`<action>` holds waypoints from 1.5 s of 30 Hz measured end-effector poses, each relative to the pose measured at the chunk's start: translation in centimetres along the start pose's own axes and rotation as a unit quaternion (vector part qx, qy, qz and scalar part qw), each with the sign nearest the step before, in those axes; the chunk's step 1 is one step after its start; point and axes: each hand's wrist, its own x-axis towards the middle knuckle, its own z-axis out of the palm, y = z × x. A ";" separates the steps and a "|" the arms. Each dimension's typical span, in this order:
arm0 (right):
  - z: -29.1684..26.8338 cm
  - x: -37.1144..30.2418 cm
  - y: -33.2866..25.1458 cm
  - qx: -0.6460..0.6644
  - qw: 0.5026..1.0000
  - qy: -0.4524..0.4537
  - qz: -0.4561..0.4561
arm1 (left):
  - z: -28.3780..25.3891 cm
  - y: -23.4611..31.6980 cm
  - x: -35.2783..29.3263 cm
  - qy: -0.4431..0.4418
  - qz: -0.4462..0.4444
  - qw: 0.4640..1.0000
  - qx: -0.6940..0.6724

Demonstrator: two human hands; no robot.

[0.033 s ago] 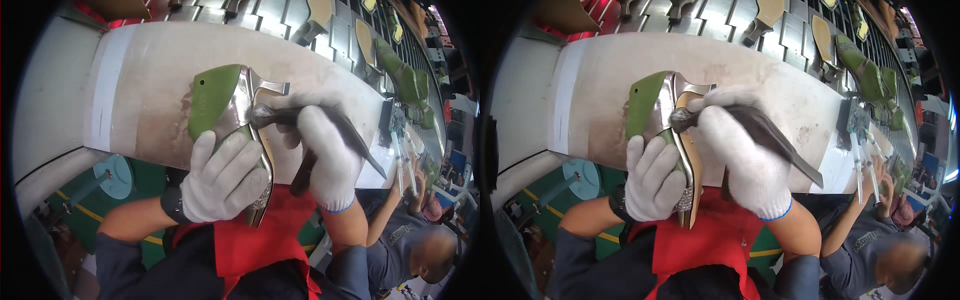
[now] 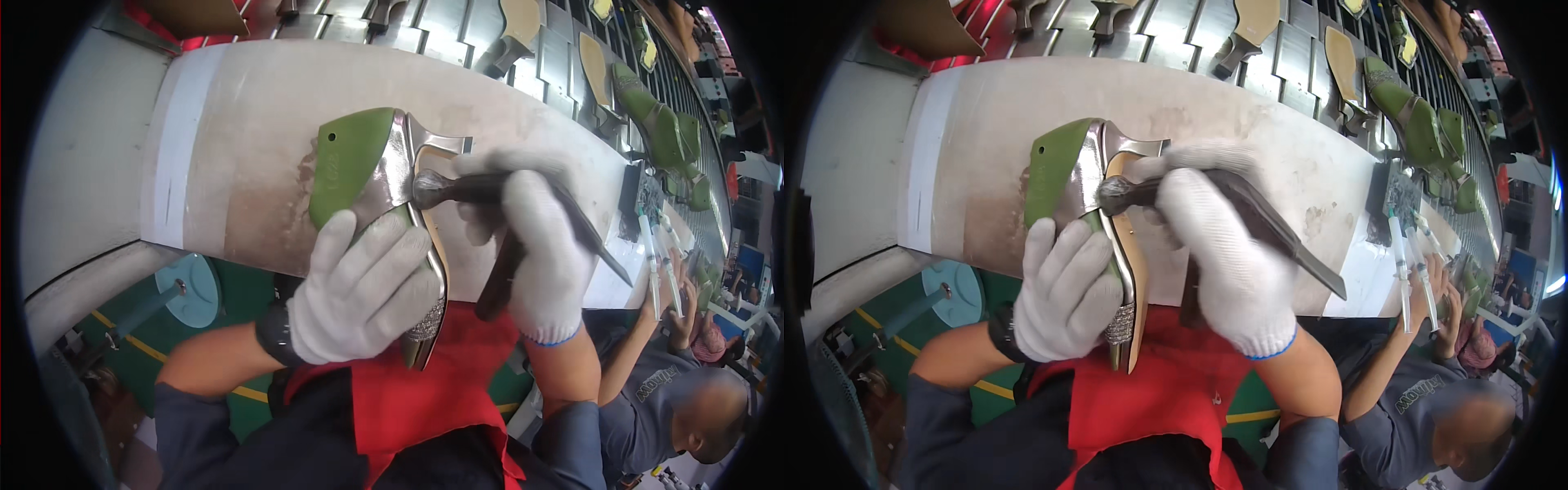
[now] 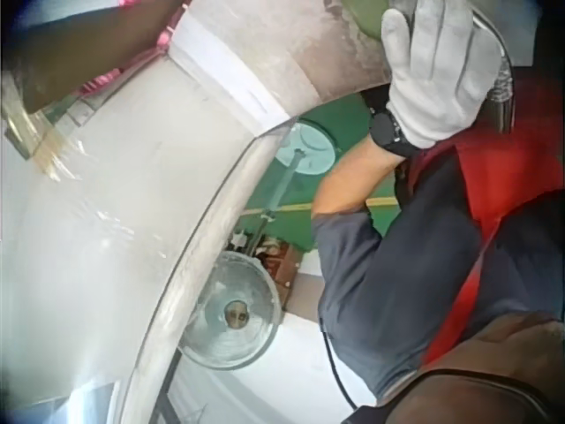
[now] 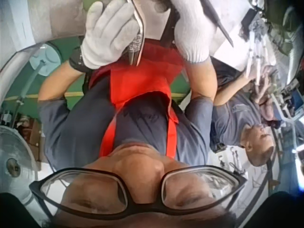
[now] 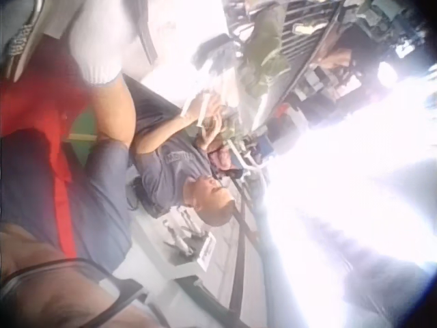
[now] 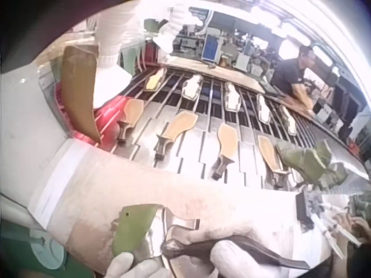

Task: The person assembles high-heeled shoes by taking shoe lasts and soles from a conveyor track, pressing each sole onto a shoe bottom by hand, and hammering along the edges with a hammer before placing the shoe back on the track.

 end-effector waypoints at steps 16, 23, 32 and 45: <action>-0.5 4.3 -0.3 0.085 0.993 0.057 0.062 | -2.2 -6.3 4.8 -0.172 -0.059 0.976 -0.120; 1.2 5.6 -2.4 -0.122 0.991 0.032 0.045 | -1.6 -7.2 4.5 -0.137 -0.051 0.982 -0.124; -0.2 3.1 -1.5 0.064 0.996 0.041 0.048 | -1.1 -7.3 3.9 -0.119 -0.044 0.986 -0.108; 1.8 4.4 -1.2 -0.137 0.985 0.093 0.056 | -1.8 -7.1 4.0 -0.113 -0.052 0.981 -0.148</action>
